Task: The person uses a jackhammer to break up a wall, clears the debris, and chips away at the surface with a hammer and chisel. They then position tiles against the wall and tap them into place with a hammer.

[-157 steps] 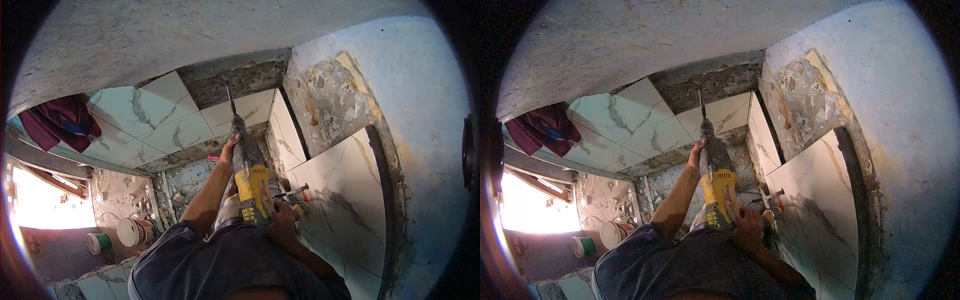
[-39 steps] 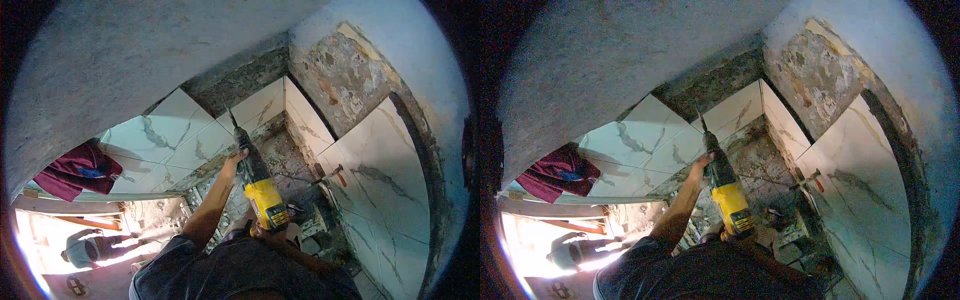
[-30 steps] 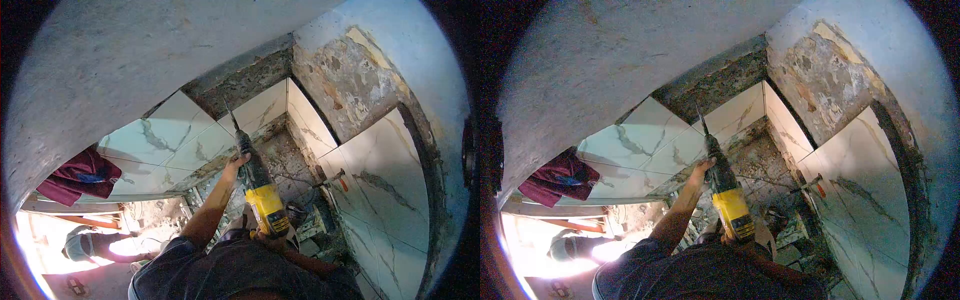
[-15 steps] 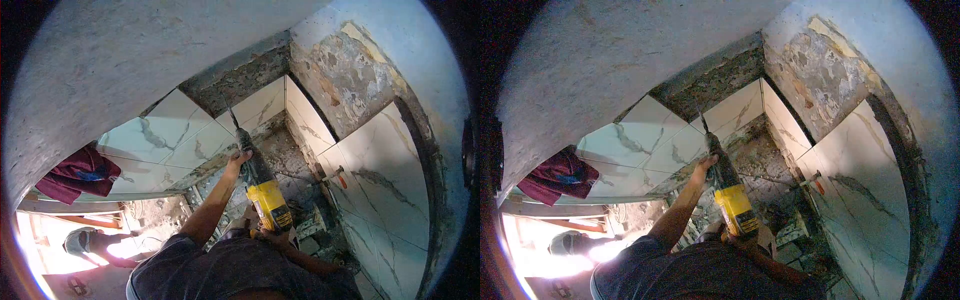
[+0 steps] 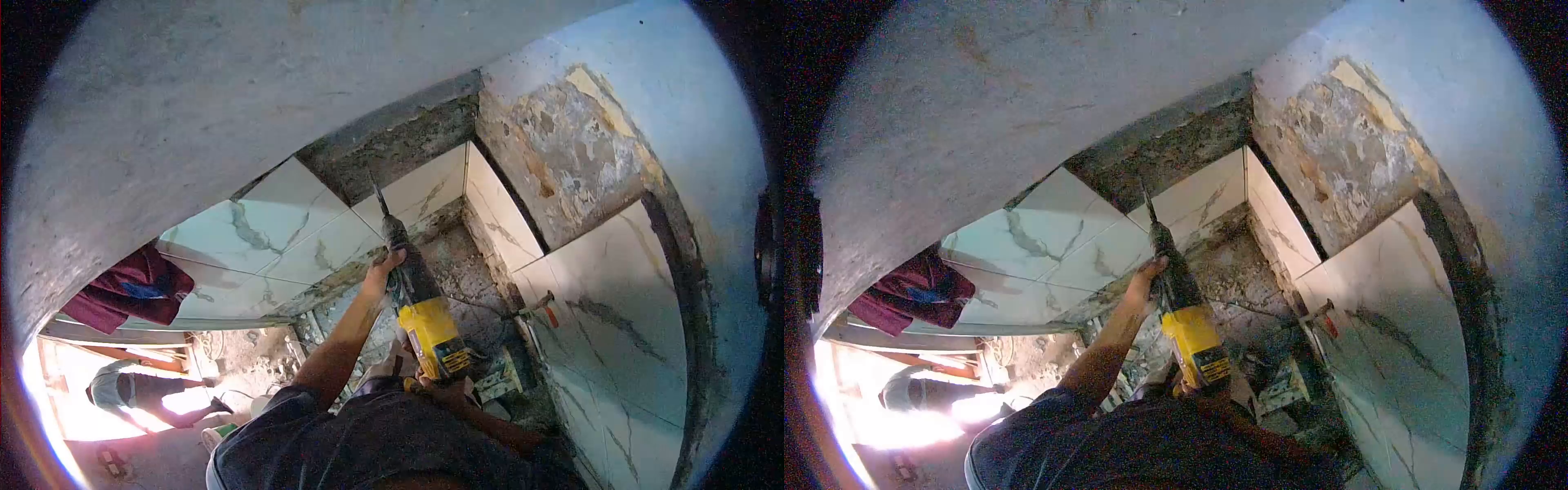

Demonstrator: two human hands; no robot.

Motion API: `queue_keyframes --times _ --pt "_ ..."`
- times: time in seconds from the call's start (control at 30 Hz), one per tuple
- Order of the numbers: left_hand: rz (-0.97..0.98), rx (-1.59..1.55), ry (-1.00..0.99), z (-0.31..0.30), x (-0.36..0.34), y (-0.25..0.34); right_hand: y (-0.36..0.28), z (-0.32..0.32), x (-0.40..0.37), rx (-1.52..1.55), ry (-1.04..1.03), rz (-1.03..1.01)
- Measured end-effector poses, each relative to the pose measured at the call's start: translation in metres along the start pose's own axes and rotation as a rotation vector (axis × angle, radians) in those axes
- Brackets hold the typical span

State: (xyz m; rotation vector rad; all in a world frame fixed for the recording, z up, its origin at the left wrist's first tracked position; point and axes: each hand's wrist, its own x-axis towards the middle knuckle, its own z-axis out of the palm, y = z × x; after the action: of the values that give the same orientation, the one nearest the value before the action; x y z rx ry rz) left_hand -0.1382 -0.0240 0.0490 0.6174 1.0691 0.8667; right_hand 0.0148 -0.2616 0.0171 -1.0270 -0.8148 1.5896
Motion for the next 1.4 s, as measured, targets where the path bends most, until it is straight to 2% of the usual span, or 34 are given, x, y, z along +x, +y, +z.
queue_keyframes --times 0.07,0.13,0.2,0.23,0.3,0.37,0.47,0.53,0.57,0.63,0.67,0.73,0.77,0.83,0.87,0.93,0.97,1.1,1.17,1.23,1.27,1.4 --pt "-0.024 -0.014 0.093 0.0 0.002 -0.001 -0.004 0.001 0.004 -0.015 0.012 -0.027" --pt "-0.026 -0.015 0.047 0.008 -0.003 0.008 -0.007 0.002 0.002 -0.033 0.025 -0.044" --pt "-0.023 -0.012 0.007 0.014 -0.006 0.014 -0.013 0.009 0.004 0.428 0.101 0.191" --pt "-0.021 -0.052 0.004 0.015 -0.004 0.009 -0.018 0.008 0.004 0.427 0.099 0.195" --pt "-0.014 -0.099 -0.003 0.013 -0.004 0.003 -0.031 0.003 0.001 0.12 0.053 0.224" --pt "-0.014 0.213 0.028 0.01 -0.006 0.002 -0.035 0.004 -0.005 0.153 0.073 0.183" --pt "0.014 0.033 0.085 0.041 -0.039 0.01 -0.033 0.002 -0.018 0.24 0.128 0.111" --pt "0.028 0.051 0.086 0.034 -0.041 0.001 -0.022 -0.007 -0.03 -0.049 0.077 -0.017" --pt "0.038 0.07 0.089 0.03 -0.042 -0.004 -0.015 -0.009 -0.032 -0.049 0.078 -0.013" --pt "-0.016 0.022 0.072 0.025 -0.042 -0.012 -0.001 -0.012 -0.038 0.582 0.077 0.286" --pt "-0.061 -0.025 0.051 0.023 -0.042 -0.016 -0.003 -0.011 -0.043 0.583 0.078 0.29" --pt "-0.034 -0.001 0.071 0.006 -0.027 -0.031 -0.012 -0.009 -0.04 -0.208 0.058 0.07" --pt "-0.015 0.02 0.093 0.0 -0.021 -0.036 -0.002 -0.012 -0.038 -0.21 0.057 0.065" --pt "-0.023 0.016 0.085 -0.003 -0.019 -0.033 0.027 -0.02 -0.032 -0.444 0.068 -0.171" --pt "-0.037 0.013 0.082 -0.004 -0.018 -0.03 0.02 -0.017 -0.03 -0.447 0.066 -0.172" --pt "-0.057 0.065 0.051 -0.008 -0.016 -0.025 0.007 -0.011 -0.027 -0.05 0.066 0.096" --pt "-0.08 0.121 0.02 -0.008 -0.016 -0.02 0.006 -0.011 -0.023 -0.052 0.064 0.095" --pt "-0.087 -0.045 0.06 0.001 -0.012 -0.016 0.011 -0.019 -0.014 -0.69 -0.074 -0.35" --pt "-0.079 -0.116 -0.037 -0.004 -0.002 -0.016 0.018 -0.026 -0.011 -1.001 -0.138 -0.572" --pt "-0.08 -0.151 -0.047 -0.006 0.001 -0.016 0.027 -0.033 -0.012 -1.306 -0.207 -0.792" --pt "-0.081 -0.19 -0.058 -0.006 -0.002 -0.016 0.038 -0.037 -0.015 -1.299 -0.207 -0.779" --pt "-0.069 -0.125 -0.057 -0.005 -0.005 -0.008 0.128 -0.079 -0.004 -2.565 -0.414 -1.674"
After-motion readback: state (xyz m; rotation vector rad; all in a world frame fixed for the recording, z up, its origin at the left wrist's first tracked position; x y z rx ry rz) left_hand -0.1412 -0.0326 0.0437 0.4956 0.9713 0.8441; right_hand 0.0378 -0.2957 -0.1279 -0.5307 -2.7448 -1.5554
